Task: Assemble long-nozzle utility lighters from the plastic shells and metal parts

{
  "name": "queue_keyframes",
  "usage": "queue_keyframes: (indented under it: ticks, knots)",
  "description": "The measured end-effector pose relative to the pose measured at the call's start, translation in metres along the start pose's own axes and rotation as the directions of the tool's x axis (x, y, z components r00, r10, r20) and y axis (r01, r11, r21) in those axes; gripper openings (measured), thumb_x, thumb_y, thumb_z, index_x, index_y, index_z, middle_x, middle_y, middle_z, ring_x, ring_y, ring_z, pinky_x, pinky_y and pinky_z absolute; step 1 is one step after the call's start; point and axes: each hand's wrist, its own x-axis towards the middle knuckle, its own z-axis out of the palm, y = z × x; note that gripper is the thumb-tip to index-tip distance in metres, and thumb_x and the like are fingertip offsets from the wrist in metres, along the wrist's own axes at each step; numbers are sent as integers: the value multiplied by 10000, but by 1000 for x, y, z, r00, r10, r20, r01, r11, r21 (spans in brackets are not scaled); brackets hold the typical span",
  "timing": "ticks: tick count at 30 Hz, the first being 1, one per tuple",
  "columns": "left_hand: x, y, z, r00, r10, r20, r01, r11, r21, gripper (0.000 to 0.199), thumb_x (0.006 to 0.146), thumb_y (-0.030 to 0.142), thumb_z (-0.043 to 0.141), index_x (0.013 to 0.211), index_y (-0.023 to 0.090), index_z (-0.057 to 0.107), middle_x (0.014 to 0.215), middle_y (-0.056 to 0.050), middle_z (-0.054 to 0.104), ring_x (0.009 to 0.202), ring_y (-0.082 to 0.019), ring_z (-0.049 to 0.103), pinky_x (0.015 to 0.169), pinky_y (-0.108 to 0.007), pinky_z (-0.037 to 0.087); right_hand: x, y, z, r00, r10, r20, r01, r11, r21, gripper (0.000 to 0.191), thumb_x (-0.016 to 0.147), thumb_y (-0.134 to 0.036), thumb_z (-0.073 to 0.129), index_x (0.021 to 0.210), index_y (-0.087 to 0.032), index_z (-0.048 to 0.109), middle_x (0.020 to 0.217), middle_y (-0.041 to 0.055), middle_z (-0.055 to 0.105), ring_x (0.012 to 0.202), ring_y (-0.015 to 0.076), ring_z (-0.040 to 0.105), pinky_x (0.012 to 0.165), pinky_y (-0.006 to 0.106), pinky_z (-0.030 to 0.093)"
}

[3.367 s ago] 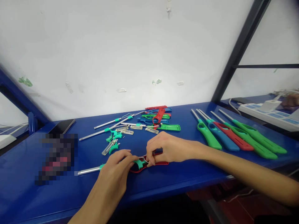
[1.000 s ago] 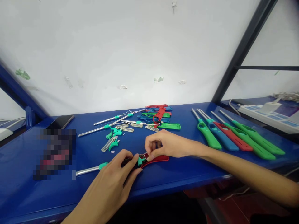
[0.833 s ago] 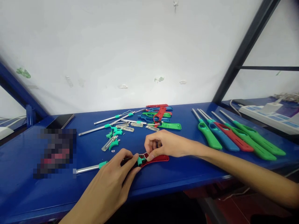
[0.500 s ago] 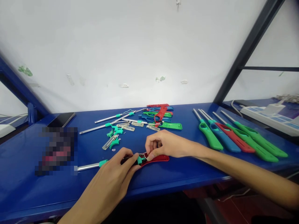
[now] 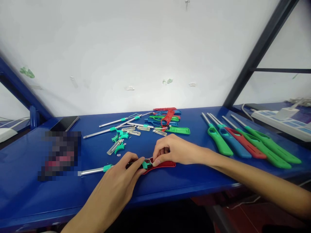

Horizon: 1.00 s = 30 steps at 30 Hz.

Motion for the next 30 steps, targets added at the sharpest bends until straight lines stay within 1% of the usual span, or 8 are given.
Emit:
queue_keyframes:
  ticks: [4, 7, 12, 15, 20, 25, 27, 30]
  knots:
    - [1, 1, -3, 1000, -6, 18, 6, 1000, 2, 286, 1136, 277, 391, 1273, 249, 641, 1145, -47, 652, 830, -168, 759, 751, -302, 652, -5, -9, -3, 995, -101, 24, 104, 971, -214, 196, 960, -362, 796, 953, -172, 844, 877, 17, 741, 714, 116, 651, 657, 219, 492]
    - [2, 4, -6, 999, -25, 29, 25, 1000, 11, 274, 1134, 283, 389, 1244, 245, 637, 1142, -50, 653, 857, -187, 771, 798, -344, 665, -8, -13, -4, 989, -142, 35, 146, 944, -297, 164, 959, -323, 803, 970, -164, 844, 887, 20, 743, 750, 123, 656, 698, 228, 498]
    - [4, 7, -8, 997, -46, 65, 45, 999, 12, 266, 1129, 282, 380, 1237, 243, 620, 1139, -50, 653, 876, -205, 770, 845, -389, 668, -8, -9, -3, 966, -253, 51, 256, 913, -317, 143, 989, -283, 767, 930, -167, 826, 861, 20, 716, 757, 139, 648, 704, 246, 502]
    - [4, 7, -6, 996, -52, 68, 53, 999, -10, 252, 1126, 283, 385, 1248, 248, 602, 1138, -47, 654, 870, -203, 761, 832, -375, 665, -8, -6, -3, 947, -317, 55, 319, 897, -305, 163, 1009, -277, 740, 919, -163, 813, 861, 26, 699, 770, 144, 650, 711, 248, 506]
    - [3, 5, -4, 997, -55, 51, 58, 997, -42, 242, 1126, 273, 377, 1239, 244, 590, 1130, -45, 660, 854, -197, 753, 821, -360, 658, -8, -4, -1, 919, -393, 18, 381, 876, -295, 162, 1012, -268, 732, 918, -156, 803, 831, 15, 677, 740, 133, 635, 687, 239, 493]
    - [2, 6, -3, 996, -64, 54, 67, 996, -51, 239, 1124, 279, 385, 1228, 241, 597, 1104, -42, 654, 823, -185, 742, 801, -340, 650, -8, -1, 0, 904, -426, -20, 404, 870, -284, 151, 999, -249, 744, 896, -146, 785, 809, 0, 647, 692, 112, 595, 646, 222, 464]
    - [1, 6, -2, 996, -78, 50, 80, 996, -50, 246, 1123, 283, 386, 1225, 242, 605, 1082, -41, 651, 805, -177, 734, 781, -319, 643, -7, -1, 0, 907, -421, -24, 398, 873, -282, 146, 999, -247, 742, 892, -154, 775, 814, -4, 645, 686, 107, 586, 638, 216, 459]
    - [1, 6, -2, 993, -107, 39, 109, 992, -58, 261, 1123, 294, 380, 1228, 255, 617, 1065, -40, 656, 811, -167, 724, 793, -293, 633, -7, -1, 1, 912, -409, -24, 386, 878, -285, 158, 1012, -271, 730, 902, -164, 767, 823, -1, 657, 688, 110, 586, 639, 216, 458]
